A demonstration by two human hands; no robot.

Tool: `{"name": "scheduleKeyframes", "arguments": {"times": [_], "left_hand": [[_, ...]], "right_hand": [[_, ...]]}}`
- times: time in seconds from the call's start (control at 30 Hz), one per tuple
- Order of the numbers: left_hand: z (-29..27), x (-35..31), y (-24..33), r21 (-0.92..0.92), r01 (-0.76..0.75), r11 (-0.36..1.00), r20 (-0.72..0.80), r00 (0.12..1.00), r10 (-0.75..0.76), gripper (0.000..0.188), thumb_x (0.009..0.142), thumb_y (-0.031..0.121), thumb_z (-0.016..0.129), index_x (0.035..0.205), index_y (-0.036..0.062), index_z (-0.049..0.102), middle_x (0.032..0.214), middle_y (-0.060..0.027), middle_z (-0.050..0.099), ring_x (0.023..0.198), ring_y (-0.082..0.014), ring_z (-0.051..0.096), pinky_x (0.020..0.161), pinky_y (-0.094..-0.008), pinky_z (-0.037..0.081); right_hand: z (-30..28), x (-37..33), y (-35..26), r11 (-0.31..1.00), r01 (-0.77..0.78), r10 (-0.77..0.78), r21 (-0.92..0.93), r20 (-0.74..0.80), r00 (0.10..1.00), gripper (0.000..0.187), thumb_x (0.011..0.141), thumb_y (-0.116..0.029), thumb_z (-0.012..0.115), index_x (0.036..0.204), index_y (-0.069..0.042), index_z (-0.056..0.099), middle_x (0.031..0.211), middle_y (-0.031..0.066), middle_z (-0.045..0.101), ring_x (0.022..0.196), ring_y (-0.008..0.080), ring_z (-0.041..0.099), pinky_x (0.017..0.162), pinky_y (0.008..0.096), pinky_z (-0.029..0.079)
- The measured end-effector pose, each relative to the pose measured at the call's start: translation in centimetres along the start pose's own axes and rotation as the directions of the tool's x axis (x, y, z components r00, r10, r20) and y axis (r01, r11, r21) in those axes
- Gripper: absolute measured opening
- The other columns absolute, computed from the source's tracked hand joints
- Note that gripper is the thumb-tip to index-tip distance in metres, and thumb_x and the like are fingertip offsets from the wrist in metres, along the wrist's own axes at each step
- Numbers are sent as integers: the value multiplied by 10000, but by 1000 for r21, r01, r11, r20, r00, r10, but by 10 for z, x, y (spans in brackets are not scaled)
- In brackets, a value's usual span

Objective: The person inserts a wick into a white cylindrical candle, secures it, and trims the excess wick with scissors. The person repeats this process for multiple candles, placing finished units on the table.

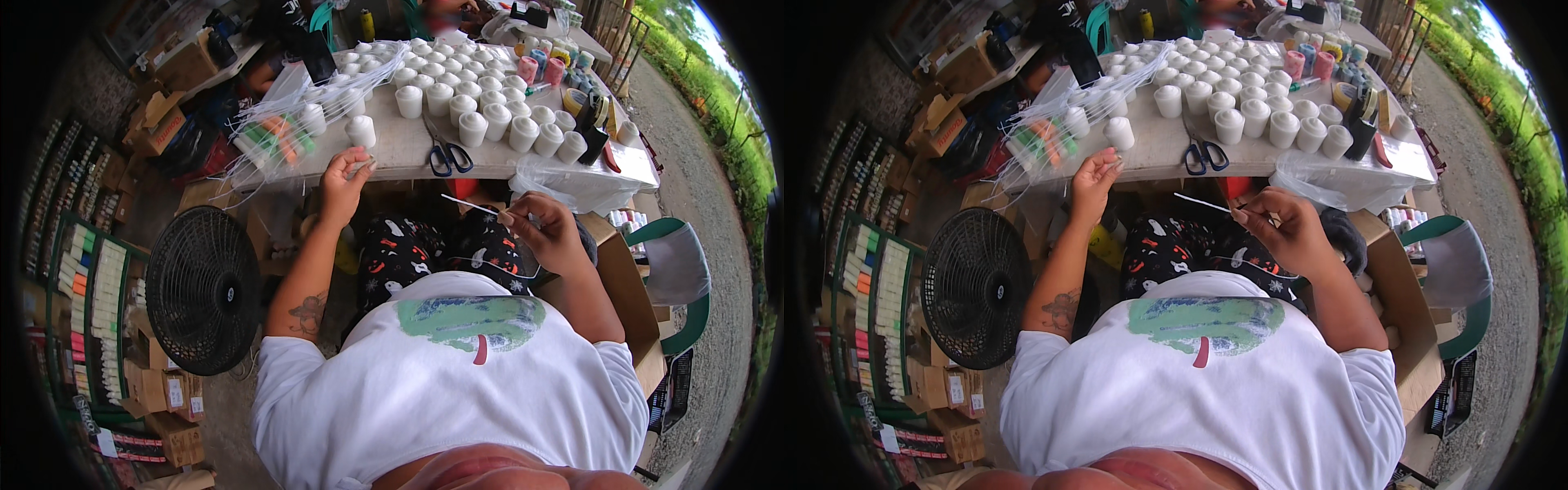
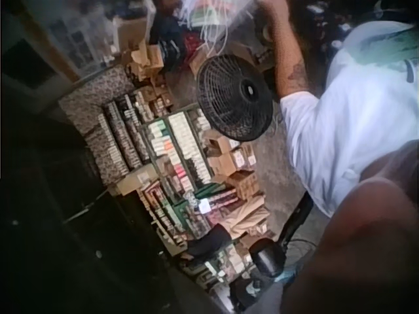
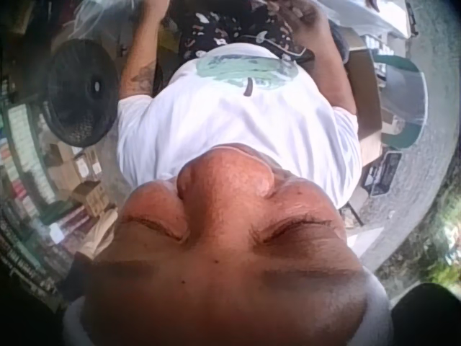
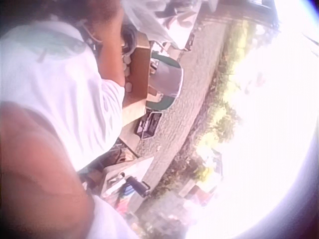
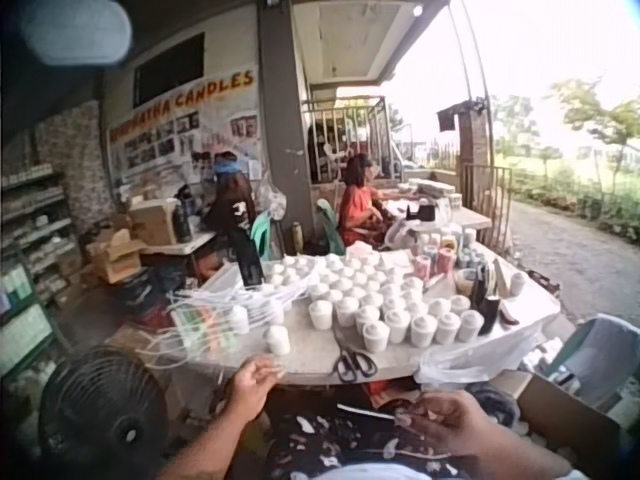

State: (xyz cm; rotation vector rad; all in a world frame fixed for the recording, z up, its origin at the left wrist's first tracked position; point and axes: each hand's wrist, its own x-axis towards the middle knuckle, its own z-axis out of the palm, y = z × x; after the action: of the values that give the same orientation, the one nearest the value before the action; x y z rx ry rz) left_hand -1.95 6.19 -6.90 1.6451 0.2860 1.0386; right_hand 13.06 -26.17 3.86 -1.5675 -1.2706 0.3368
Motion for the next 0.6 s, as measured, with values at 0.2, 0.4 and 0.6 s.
{"name": "scheduleKeyframes", "arguments": {"times": [0.2,0.4,0.6], "left_hand": [[0,77,-65,467,149,871,-310,951,3,786,663,266,856,1290,14,456,1281,-195,514,1172,-249,518,961,-387,432],[29,68,-17,-473,380,795,-99,873,-477,623,776,426,739,1222,57,510,1095,-145,615,989,-240,632,826,-390,544],[47,-15,84,-805,467,367,347,871,-347,638,836,617,553,1136,54,550,994,-101,644,927,-258,660,766,-366,602]], "right_hand": [[3,12,-13,972,191,-206,-137,-104,973,83,831,-60,697,802,-4,643,731,71,600,659,169,558,617,285,441],[-2,14,-23,943,261,-290,-206,-121,949,82,803,-36,708,785,-3,635,690,75,568,635,192,543,593,304,428],[6,14,-47,884,412,-428,-220,-30,903,84,754,-2,716,778,-22,637,680,74,548,642,243,517,644,334,421]]}}
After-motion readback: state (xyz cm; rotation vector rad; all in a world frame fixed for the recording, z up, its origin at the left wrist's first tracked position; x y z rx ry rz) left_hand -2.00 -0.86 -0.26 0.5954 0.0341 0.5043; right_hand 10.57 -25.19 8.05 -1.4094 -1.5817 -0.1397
